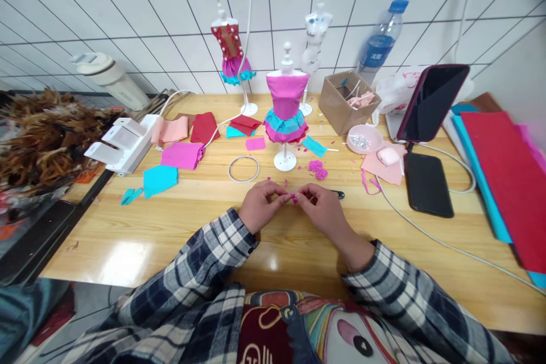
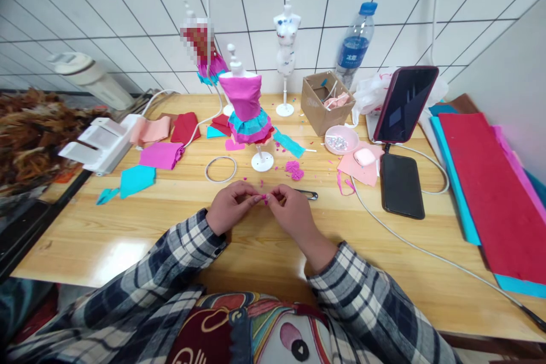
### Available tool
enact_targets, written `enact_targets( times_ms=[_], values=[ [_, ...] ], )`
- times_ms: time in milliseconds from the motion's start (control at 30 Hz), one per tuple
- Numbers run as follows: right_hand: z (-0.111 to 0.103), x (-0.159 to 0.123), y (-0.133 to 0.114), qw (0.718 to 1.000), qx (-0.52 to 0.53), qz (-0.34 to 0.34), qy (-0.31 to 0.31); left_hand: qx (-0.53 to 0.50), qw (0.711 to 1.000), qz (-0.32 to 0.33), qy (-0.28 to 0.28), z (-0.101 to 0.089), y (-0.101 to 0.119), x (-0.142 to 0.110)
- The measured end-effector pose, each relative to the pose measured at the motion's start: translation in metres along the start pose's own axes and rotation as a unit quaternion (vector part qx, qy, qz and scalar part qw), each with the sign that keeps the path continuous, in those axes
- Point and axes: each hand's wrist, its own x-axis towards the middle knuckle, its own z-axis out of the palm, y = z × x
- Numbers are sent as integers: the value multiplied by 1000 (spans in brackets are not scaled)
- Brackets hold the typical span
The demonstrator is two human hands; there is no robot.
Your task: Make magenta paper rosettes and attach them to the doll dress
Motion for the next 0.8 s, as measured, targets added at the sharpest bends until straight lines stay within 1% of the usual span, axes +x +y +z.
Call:
enact_targets(
  times_ms=[200, 267, 367, 467, 633, 800],
  values=[
    [-2, 2, 5, 999, 31, -22, -22, 6, 999, 29, -21, -2, 0, 1],
    [-3, 3, 5, 999, 28, -10, -36, 8, 999, 37, -21, -3, 0, 1],
    [-4, 4, 5, 997, 57, 18, -52, 4, 999, 36, -17, -3, 1, 1],
    [-3, 4, 4, 995, 85, 25, -35, -17, 1000, 23, -7, -2, 3, 1],
    [-1, 2, 3, 995, 93, 31, 14, -42, 999, -6, 1, 0, 6, 0],
    [0, 2, 0, 990, 135, 35, 29, -50, 999, -14, -1, 1, 9, 0]
  ],
)
